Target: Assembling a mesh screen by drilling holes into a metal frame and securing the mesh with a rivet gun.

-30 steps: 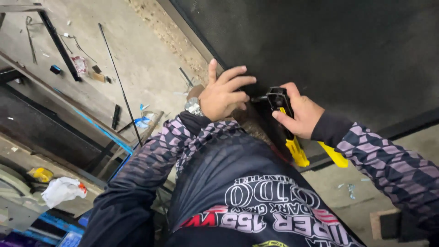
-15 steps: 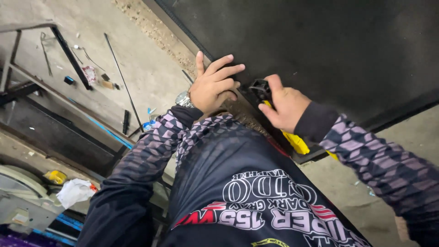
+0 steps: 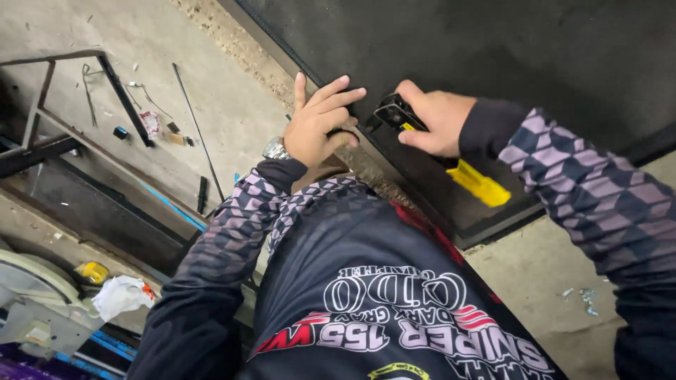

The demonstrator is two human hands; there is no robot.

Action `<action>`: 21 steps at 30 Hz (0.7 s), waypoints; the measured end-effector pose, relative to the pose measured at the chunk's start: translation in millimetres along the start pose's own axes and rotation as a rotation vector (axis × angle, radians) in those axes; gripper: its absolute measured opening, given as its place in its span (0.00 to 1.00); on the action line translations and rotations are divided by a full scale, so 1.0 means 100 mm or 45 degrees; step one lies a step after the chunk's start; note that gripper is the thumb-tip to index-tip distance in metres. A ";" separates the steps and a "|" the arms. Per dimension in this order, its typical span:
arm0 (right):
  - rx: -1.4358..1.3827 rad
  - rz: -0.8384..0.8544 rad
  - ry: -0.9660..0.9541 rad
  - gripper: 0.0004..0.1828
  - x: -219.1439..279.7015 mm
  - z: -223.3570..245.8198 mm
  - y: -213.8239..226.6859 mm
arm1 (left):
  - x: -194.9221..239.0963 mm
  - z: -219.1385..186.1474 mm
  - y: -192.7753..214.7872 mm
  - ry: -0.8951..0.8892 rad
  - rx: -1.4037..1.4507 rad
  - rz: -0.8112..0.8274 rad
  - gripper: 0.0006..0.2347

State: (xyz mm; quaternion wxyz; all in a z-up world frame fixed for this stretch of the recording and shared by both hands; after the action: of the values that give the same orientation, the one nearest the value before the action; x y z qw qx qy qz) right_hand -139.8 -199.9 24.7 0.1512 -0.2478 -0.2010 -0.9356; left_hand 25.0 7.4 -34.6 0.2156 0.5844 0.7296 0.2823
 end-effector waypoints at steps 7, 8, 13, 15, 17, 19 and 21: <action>0.213 0.283 -0.091 0.28 -0.28 0.00 0.24 | -0.04 -0.05 0.11 -0.003 -0.061 0.191 0.14; 0.205 0.285 -0.092 0.28 -0.26 -0.01 0.19 | -0.03 -0.05 0.10 -0.001 -0.059 0.199 0.14; 0.151 -0.058 -0.143 0.32 -0.04 -0.04 -0.16 | -0.04 -0.03 0.08 0.004 -0.049 0.156 0.10; -0.021 -0.096 -0.176 0.32 0.08 -0.13 -0.30 | -0.06 0.00 0.03 0.009 -0.020 0.079 0.12; -0.200 -0.135 -0.215 0.32 0.15 -0.18 -0.46 | -0.05 -0.01 -0.01 0.013 0.014 0.010 0.17; -0.326 -0.198 -0.274 0.30 0.19 -0.16 -0.56 | -0.06 -0.08 0.04 0.045 0.002 0.025 0.18; -0.315 -0.211 -0.238 0.30 0.19 -0.17 -0.56 | -0.05 -0.08 0.06 0.052 -0.021 0.002 0.20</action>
State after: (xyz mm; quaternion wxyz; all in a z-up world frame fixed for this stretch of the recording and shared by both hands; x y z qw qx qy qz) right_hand -184.1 -162.2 4.8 0.0226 -0.3330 -0.1172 -0.9353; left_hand 25.2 2.2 -24.3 0.2052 0.5773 0.7309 0.3006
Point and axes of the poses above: each hand's wrist, its own x-axis away from the middle knuckle, its own y-axis out of the back of the hand, z = x × y, the point moved 2 cm from there along -x, towards the middle knuckle, and after that the axes turned 9 degrees about y, right-handed, at the moved point
